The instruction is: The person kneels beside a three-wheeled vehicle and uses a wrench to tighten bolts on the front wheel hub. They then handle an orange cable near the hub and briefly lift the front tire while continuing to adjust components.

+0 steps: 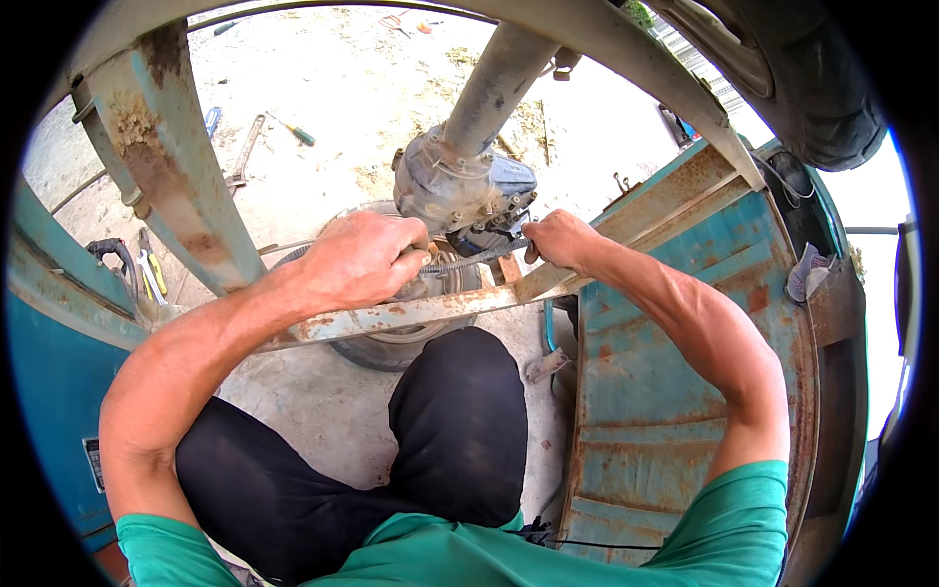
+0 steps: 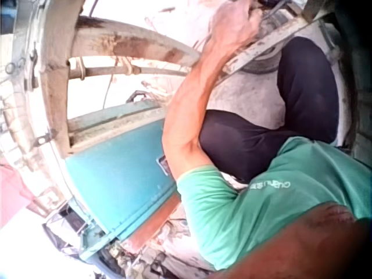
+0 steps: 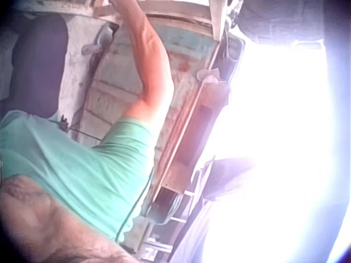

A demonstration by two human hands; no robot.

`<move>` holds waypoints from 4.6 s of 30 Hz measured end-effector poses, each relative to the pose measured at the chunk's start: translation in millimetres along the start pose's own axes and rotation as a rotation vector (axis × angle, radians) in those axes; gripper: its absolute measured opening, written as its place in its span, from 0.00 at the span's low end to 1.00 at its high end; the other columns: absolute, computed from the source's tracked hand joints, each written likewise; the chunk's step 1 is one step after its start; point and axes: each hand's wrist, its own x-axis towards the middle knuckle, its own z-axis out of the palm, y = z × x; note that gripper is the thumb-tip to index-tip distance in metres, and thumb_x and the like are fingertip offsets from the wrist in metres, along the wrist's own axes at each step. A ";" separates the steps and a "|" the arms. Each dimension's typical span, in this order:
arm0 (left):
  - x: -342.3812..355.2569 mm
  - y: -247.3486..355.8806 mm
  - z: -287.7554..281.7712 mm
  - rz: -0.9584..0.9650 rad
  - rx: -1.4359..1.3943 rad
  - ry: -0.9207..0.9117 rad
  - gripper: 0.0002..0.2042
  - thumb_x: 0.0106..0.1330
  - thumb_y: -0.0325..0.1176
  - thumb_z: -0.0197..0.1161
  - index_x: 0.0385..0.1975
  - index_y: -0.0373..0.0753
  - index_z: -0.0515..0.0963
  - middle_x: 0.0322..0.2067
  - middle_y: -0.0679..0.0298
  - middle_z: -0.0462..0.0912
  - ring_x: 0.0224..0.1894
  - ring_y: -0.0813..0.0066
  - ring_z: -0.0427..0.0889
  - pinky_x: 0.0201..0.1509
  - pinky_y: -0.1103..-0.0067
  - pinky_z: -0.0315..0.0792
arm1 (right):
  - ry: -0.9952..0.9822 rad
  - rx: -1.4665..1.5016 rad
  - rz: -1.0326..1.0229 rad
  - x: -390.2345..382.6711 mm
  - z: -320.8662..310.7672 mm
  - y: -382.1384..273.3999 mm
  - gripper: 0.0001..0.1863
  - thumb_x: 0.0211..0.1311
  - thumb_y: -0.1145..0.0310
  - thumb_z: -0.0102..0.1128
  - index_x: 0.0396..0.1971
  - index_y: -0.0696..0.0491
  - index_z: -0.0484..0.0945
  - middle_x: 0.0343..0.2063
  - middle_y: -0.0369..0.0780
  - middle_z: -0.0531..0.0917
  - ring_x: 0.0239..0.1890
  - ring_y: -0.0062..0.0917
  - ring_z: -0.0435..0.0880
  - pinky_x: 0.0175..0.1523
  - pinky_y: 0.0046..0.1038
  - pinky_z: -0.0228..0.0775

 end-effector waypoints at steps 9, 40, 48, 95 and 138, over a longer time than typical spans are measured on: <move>-3.9 -3.0 -3.4 -0.026 -0.012 0.001 0.11 0.68 0.36 0.60 0.40 0.34 0.80 0.31 0.50 0.84 0.35 0.50 0.84 0.42 0.61 0.75 | 0.153 -0.481 -0.413 -45.8 -15.4 -17.1 0.20 0.74 0.57 0.49 0.40 0.56 0.85 0.35 0.46 0.83 0.44 0.43 0.83 0.53 0.42 0.75; 10.7 -6.7 12.9 -0.090 -0.045 -0.065 0.12 0.69 0.36 0.58 0.40 0.33 0.80 0.29 0.47 0.83 0.35 0.49 0.85 0.42 0.59 0.75 | 0.929 -0.389 -0.779 3.4 7.4 -4.0 0.25 0.55 0.45 0.72 0.25 0.51 0.74 0.23 0.38 0.74 0.25 0.33 0.79 0.30 0.35 0.71; 7.8 -7.5 9.9 -0.087 0.006 -0.039 0.12 0.70 0.37 0.57 0.39 0.33 0.79 0.30 0.48 0.83 0.36 0.49 0.84 0.43 0.59 0.75 | 0.878 -0.322 -0.672 -6.6 8.8 -4.9 0.26 0.58 0.44 0.71 0.33 0.55 0.80 0.25 0.40 0.79 0.27 0.34 0.84 0.34 0.35 0.77; 8.9 -5.6 7.1 -0.127 0.046 -0.073 0.13 0.70 0.38 0.57 0.38 0.32 0.79 0.30 0.49 0.81 0.36 0.50 0.83 0.42 0.58 0.72 | 0.825 -0.073 -0.533 -10.5 19.9 24.7 0.08 0.60 0.72 0.67 0.39 0.54 0.87 0.34 0.43 0.85 0.36 0.39 0.86 0.42 0.37 0.79; 3.9 -4.0 3.5 -0.006 0.017 0.000 0.11 0.69 0.36 0.60 0.39 0.34 0.80 0.30 0.50 0.84 0.36 0.50 0.85 0.41 0.61 0.76 | 0.290 0.003 -0.030 -30.6 11.7 -11.3 0.27 0.72 0.54 0.50 0.22 0.60 0.85 0.22 0.53 0.84 0.28 0.47 0.85 0.42 0.43 0.77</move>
